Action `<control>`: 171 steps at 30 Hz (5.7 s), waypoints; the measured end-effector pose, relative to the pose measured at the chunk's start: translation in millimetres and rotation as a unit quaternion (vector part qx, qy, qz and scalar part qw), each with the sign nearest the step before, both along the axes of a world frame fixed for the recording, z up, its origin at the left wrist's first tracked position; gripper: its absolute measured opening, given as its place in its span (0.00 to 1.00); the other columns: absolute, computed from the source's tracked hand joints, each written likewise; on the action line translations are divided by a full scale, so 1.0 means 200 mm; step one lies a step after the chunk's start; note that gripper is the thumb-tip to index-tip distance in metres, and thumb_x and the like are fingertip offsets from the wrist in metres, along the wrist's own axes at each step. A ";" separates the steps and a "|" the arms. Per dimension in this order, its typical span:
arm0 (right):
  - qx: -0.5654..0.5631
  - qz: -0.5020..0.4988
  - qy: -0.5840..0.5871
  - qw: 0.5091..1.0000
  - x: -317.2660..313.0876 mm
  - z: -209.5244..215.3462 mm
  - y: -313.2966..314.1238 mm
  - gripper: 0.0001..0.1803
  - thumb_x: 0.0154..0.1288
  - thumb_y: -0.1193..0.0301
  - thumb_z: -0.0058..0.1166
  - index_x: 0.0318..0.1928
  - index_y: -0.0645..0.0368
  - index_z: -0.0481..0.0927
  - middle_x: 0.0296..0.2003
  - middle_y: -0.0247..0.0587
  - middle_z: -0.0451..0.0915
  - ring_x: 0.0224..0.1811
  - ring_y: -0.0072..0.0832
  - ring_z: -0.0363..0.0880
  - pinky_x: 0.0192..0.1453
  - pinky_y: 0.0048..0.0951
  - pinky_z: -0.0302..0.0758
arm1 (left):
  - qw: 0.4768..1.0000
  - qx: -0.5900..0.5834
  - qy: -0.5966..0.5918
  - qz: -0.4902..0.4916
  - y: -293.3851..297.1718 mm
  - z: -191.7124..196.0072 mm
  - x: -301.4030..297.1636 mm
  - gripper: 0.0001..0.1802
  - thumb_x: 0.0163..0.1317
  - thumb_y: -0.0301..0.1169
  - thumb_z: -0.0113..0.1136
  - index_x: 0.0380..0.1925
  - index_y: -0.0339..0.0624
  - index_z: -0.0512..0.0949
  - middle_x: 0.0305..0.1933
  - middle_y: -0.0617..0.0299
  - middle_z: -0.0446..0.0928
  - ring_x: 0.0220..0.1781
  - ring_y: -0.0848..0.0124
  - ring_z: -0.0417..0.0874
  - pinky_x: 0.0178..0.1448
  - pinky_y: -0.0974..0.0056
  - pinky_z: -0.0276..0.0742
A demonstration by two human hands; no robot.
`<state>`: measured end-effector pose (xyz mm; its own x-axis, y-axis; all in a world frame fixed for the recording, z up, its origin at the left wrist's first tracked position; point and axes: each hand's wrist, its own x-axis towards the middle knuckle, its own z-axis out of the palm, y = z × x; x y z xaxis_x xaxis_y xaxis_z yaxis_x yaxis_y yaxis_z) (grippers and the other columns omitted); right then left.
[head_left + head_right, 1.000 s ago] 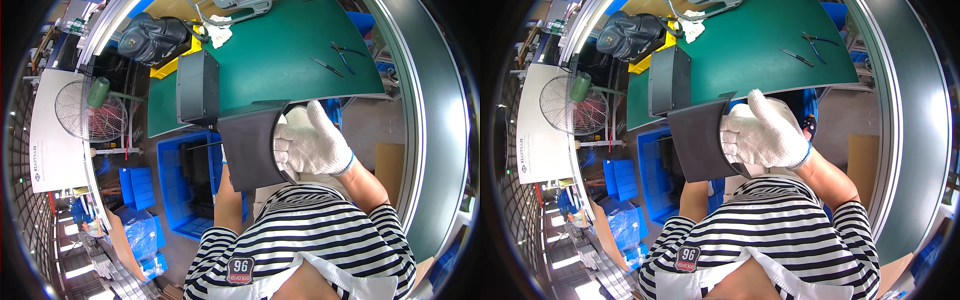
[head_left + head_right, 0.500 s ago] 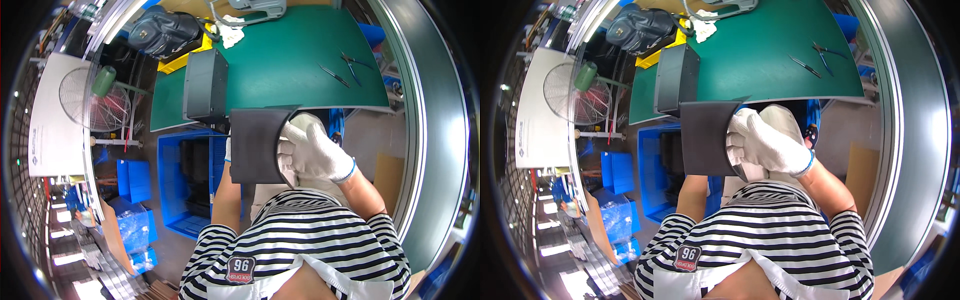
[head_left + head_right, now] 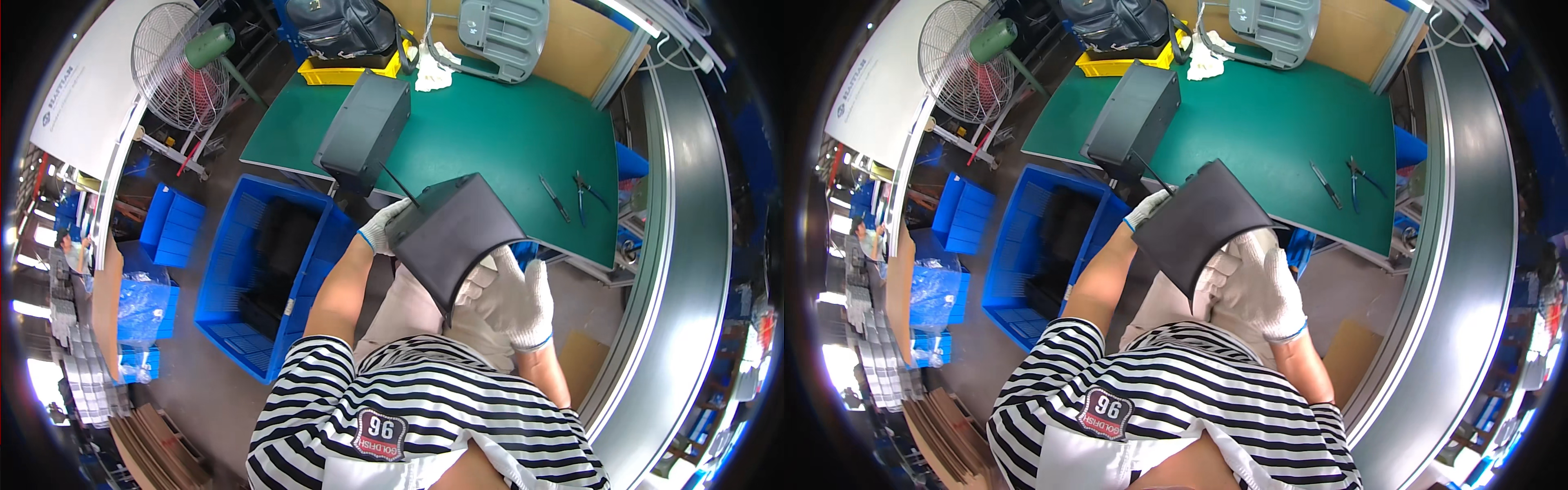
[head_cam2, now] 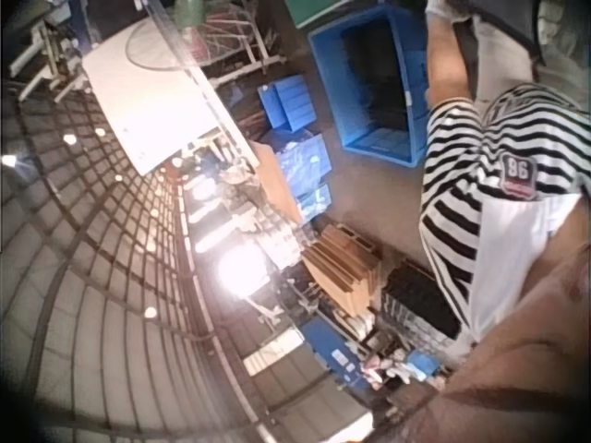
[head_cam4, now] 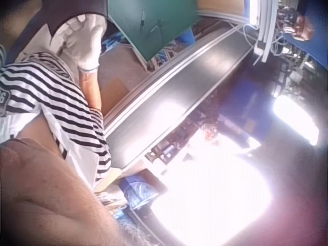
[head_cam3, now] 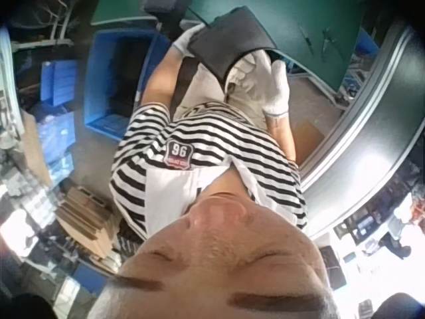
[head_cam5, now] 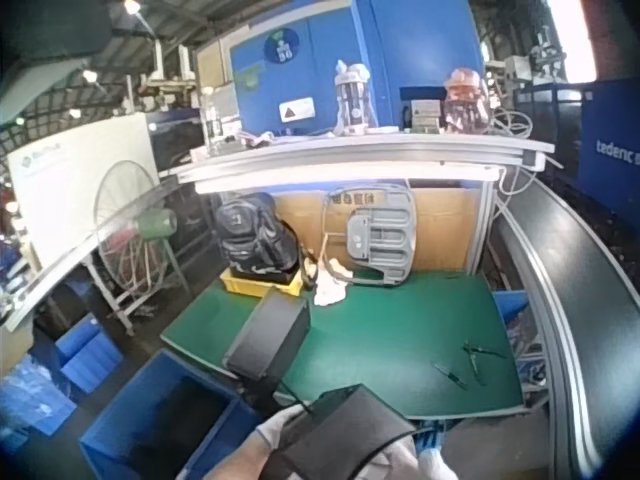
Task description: The person assembles black plastic housing components by hand and with pliers at a factory workbench.
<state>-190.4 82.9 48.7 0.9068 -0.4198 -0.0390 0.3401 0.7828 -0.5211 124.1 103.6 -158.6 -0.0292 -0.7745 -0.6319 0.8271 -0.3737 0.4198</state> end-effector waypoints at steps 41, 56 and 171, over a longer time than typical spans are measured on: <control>0.005 -0.199 0.182 0.963 -0.32 -0.28 -0.73 0.40 0.75 0.44 0.42 0.64 0.73 0.68 0.59 0.52 0.77 0.57 0.35 0.79 0.66 0.36 0.72 | 0.999 -0.037 0.019 0.019 -0.08 0.64 -0.20 0.25 0.68 0.47 0.58 0.60 0.46 0.73 0.62 0.55 0.76 0.61 0.54 0.77 0.62 0.39 0.72; -0.409 -0.240 0.545 0.692 -0.16 -0.77 -1.15 0.24 0.70 0.55 0.47 0.57 0.58 0.78 0.51 0.50 0.81 0.54 0.41 0.80 0.59 0.37 0.74 | 0.967 -0.040 -0.176 0.182 -0.62 0.23 0.04 0.22 0.60 0.40 0.70 0.52 0.43 0.80 0.53 0.60 0.82 0.53 0.64 0.82 0.60 0.56 0.77; -0.667 -0.008 0.683 0.298 -0.09 -0.76 -1.19 0.14 0.63 0.73 0.49 0.49 0.60 0.69 0.46 0.58 0.78 0.48 0.54 0.83 0.49 0.48 0.81 | 0.682 0.080 -0.726 -0.037 -0.54 0.31 -0.95 0.41 0.57 0.47 0.67 0.64 0.37 0.63 0.52 0.48 0.72 0.48 0.52 0.80 0.55 0.54 0.78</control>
